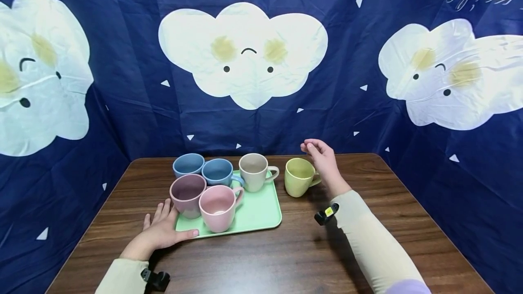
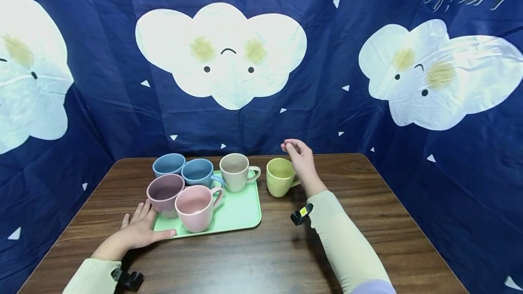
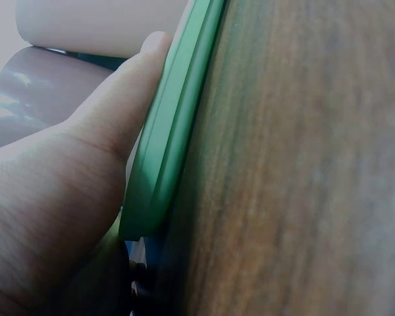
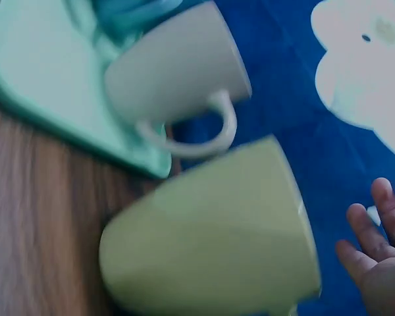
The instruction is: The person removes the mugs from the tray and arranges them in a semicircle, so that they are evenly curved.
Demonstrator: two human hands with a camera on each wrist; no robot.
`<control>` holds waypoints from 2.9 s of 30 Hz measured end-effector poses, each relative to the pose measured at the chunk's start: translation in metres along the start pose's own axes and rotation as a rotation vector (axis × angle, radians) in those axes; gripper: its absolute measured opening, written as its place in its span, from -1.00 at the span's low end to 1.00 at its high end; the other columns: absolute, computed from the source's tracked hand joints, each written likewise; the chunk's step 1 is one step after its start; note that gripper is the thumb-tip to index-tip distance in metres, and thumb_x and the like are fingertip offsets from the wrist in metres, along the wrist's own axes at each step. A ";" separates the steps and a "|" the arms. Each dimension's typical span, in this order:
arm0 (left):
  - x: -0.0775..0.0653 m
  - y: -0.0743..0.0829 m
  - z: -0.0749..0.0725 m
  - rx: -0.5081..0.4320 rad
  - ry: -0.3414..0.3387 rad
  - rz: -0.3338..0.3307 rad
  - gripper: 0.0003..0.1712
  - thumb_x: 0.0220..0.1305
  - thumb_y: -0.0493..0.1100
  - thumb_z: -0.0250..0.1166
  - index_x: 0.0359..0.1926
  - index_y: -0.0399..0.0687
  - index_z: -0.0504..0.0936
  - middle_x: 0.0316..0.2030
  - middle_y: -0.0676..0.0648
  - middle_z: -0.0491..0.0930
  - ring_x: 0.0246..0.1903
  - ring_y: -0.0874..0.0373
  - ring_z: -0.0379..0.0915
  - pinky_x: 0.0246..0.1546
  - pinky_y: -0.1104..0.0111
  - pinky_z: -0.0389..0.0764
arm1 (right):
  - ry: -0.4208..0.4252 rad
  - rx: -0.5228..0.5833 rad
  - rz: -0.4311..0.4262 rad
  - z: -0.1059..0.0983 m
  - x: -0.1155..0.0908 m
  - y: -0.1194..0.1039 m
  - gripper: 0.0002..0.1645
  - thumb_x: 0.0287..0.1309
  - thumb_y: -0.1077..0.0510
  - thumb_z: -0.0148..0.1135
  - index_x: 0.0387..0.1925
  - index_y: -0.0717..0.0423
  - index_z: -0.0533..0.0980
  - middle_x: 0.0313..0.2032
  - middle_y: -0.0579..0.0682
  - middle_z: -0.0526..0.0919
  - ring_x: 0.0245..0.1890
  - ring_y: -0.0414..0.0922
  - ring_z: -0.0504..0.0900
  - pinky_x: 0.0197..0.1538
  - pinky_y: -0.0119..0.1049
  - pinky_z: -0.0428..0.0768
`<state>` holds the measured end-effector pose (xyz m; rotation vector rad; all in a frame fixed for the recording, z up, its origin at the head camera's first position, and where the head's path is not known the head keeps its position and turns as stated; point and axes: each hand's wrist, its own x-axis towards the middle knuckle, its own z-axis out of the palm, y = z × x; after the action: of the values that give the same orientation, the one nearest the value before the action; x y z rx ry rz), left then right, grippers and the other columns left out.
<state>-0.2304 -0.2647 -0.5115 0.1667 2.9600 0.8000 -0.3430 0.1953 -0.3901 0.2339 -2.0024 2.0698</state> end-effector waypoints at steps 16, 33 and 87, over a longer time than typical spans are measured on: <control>-0.002 0.004 -0.005 -0.003 -0.028 -0.015 0.59 -0.13 0.66 0.33 0.53 -0.42 -0.05 0.47 -0.63 -0.30 0.44 -0.61 -0.47 0.19 -0.53 -0.54 | 0.014 0.035 -0.029 0.073 -0.011 -0.004 -0.61 0.47 0.27 0.11 0.21 0.41 0.45 0.12 0.38 0.61 0.04 0.04 0.67 -0.04 -0.47 0.59; -0.009 0.022 -0.017 0.046 -0.082 -0.044 0.47 0.02 0.51 0.38 0.53 -0.46 -0.08 0.47 -0.63 -0.31 0.44 -0.60 -0.46 0.23 -0.53 -0.43 | -0.130 0.094 -0.079 0.108 -0.046 0.015 -0.59 0.37 0.39 0.17 0.19 0.50 0.42 0.09 0.44 0.58 -0.02 -0.13 0.63 0.03 -0.47 0.56; -0.003 0.006 -0.003 0.000 -0.013 -0.006 0.60 -0.14 0.67 0.33 0.52 -0.45 -0.03 0.47 -0.64 -0.27 0.44 -0.60 -0.44 0.20 -0.54 -0.49 | -0.558 -0.217 -0.074 0.126 -0.098 0.060 -0.70 0.30 0.27 0.32 0.03 0.30 0.63 -0.06 0.16 0.72 -0.11 -0.21 0.59 0.00 -0.27 0.58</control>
<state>-0.2276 -0.2616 -0.5060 0.1624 2.9467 0.7957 -0.2745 0.0620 -0.4702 0.9106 -2.4542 1.8589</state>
